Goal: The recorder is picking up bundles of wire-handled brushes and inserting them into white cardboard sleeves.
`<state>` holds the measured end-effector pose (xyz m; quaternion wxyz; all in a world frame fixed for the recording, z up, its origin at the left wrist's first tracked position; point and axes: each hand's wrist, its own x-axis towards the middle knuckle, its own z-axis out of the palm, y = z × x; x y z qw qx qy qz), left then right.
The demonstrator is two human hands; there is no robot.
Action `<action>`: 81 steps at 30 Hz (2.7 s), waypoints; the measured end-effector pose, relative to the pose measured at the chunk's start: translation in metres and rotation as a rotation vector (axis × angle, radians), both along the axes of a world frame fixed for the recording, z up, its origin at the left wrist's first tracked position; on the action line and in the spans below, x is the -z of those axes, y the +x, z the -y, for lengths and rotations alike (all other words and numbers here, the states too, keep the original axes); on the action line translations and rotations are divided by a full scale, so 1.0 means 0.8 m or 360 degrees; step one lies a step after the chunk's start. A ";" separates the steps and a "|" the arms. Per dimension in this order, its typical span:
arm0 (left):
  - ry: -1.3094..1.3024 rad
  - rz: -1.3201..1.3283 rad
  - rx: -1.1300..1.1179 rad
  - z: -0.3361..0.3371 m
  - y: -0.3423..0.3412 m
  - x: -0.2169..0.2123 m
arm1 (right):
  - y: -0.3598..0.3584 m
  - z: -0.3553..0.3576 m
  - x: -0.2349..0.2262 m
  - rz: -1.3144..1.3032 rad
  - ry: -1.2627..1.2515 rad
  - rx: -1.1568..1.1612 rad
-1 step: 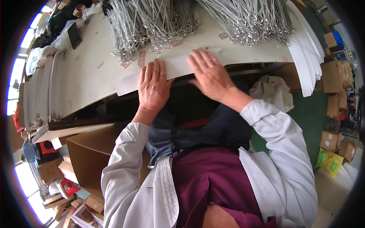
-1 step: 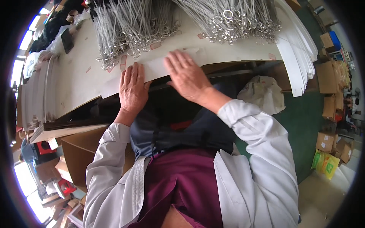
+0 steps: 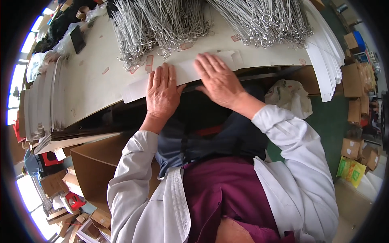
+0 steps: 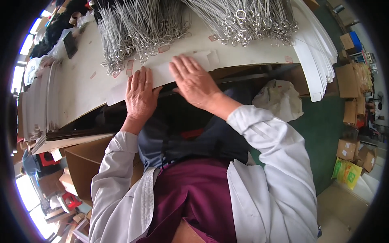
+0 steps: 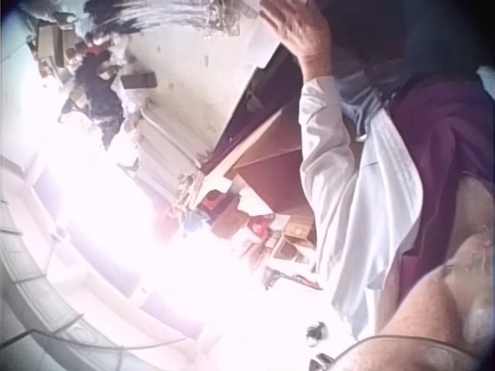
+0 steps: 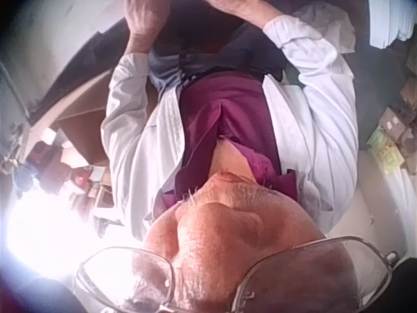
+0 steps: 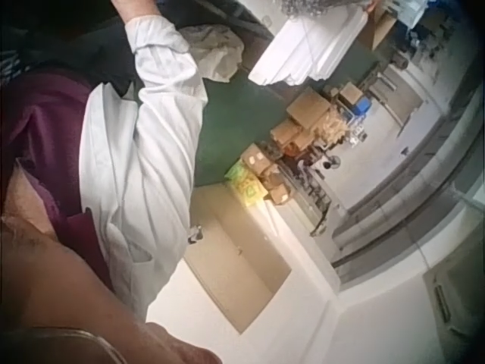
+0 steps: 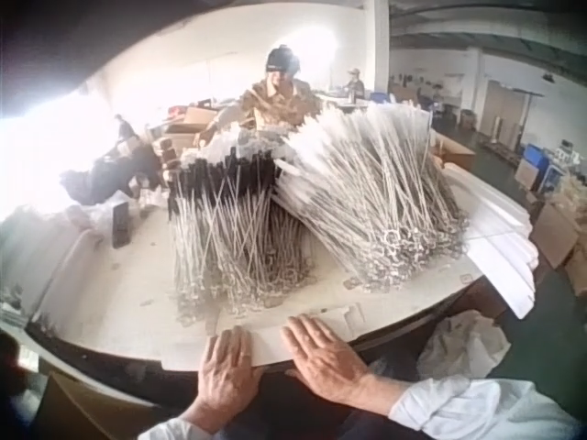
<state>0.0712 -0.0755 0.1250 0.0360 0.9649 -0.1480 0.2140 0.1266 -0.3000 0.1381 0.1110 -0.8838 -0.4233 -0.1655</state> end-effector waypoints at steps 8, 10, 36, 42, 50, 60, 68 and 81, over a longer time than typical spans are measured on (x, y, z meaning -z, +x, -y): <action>0.0143 -0.0200 -0.0185 -0.093 -0.025 -0.007 | 0.025 0.072 0.003 0.0041 -0.0064 0.0263; 0.0166 -0.0179 -0.0179 -0.097 -0.029 -0.006 | 0.025 0.074 0.004 0.0041 -0.0053 0.0249; -0.0912 -0.0871 -0.0050 0.050 -0.078 -0.051 | -0.099 0.025 0.008 -0.0459 0.1108 0.0102; -0.0906 -0.0944 -0.0034 0.051 -0.106 -0.027 | -0.120 0.015 0.017 -0.1837 0.1478 0.0255; -0.1283 -0.0937 -0.0126 0.081 -0.114 -0.013 | -0.135 0.012 0.028 -0.1777 0.1320 0.0147; -0.1249 -0.0818 -0.0058 0.088 -0.120 0.015 | -0.163 0.009 0.036 -0.1606 0.1471 0.0386; -0.1229 -0.0787 -0.0137 0.096 -0.135 0.020 | -0.163 0.015 0.035 -0.1042 0.0971 0.0233; -0.0975 -0.0714 -0.0212 0.102 -0.144 0.027 | -0.162 0.006 0.052 -0.2079 0.1673 0.0557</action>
